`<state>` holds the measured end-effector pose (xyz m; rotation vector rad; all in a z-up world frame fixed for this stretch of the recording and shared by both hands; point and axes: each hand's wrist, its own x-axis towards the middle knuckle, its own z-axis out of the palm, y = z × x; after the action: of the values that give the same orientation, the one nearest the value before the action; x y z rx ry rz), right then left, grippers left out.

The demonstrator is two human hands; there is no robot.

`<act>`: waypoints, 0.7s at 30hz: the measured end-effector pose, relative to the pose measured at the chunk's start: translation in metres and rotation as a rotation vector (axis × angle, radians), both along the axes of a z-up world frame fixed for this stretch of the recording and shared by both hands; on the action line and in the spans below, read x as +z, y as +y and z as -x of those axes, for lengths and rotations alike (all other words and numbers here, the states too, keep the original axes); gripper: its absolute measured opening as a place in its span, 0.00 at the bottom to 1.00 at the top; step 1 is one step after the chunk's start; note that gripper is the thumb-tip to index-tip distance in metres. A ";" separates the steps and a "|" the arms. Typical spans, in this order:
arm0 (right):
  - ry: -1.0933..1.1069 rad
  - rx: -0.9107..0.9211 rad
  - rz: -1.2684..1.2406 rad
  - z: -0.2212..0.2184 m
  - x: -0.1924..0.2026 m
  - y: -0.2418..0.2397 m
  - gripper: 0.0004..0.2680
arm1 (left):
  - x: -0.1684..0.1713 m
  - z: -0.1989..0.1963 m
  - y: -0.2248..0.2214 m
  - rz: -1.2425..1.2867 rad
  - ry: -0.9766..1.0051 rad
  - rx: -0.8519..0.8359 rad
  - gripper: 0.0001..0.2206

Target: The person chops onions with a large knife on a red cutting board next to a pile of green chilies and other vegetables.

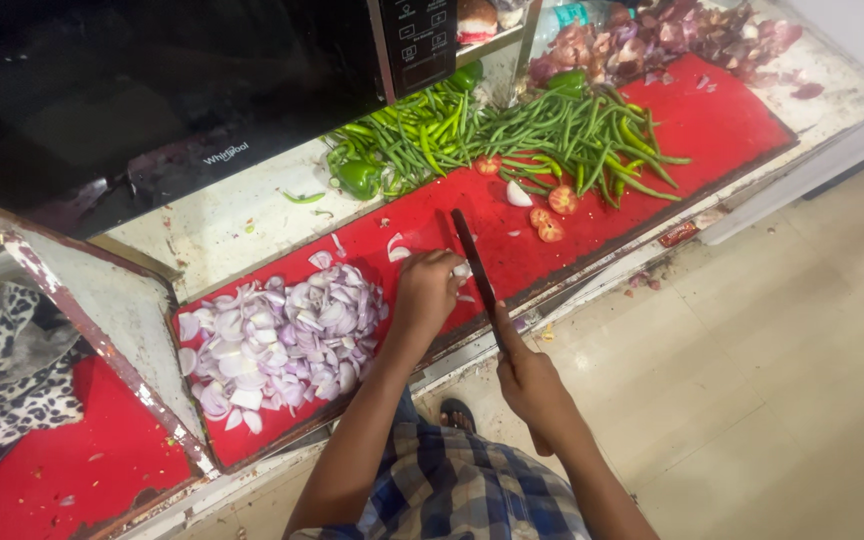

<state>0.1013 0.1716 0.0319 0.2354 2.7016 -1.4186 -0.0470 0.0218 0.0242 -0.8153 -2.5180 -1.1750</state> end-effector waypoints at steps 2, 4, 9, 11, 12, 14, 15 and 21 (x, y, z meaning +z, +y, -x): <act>-0.016 0.000 -0.105 -0.001 -0.002 -0.004 0.29 | 0.000 -0.001 0.000 -0.014 0.016 0.008 0.09; -0.070 0.014 -0.145 -0.009 -0.004 -0.007 0.29 | -0.003 0.001 0.000 0.002 0.024 -0.002 0.09; -0.173 0.076 -0.337 -0.037 -0.001 -0.015 0.33 | -0.008 0.003 0.001 -0.031 0.048 0.038 0.10; -0.096 0.051 -0.287 -0.029 -0.002 -0.010 0.33 | -0.011 0.001 0.001 -0.060 0.026 0.032 0.11; -0.091 0.048 -0.291 -0.020 -0.002 -0.007 0.33 | -0.011 0.000 0.000 -0.078 0.028 0.029 0.11; -0.013 0.065 -0.280 0.004 0.001 -0.001 0.31 | -0.011 -0.002 0.002 -0.096 0.038 0.023 0.12; -0.005 0.060 -0.281 0.013 0.004 0.001 0.31 | -0.010 -0.003 0.002 -0.087 0.046 0.033 0.12; -0.024 0.183 -0.291 0.039 0.022 0.003 0.32 | -0.009 -0.003 0.002 -0.049 -0.030 0.087 0.07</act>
<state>0.0626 0.1750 0.0538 0.0208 2.8167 -0.9680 -0.0444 0.0233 0.0150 -0.6741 -2.5111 -1.2238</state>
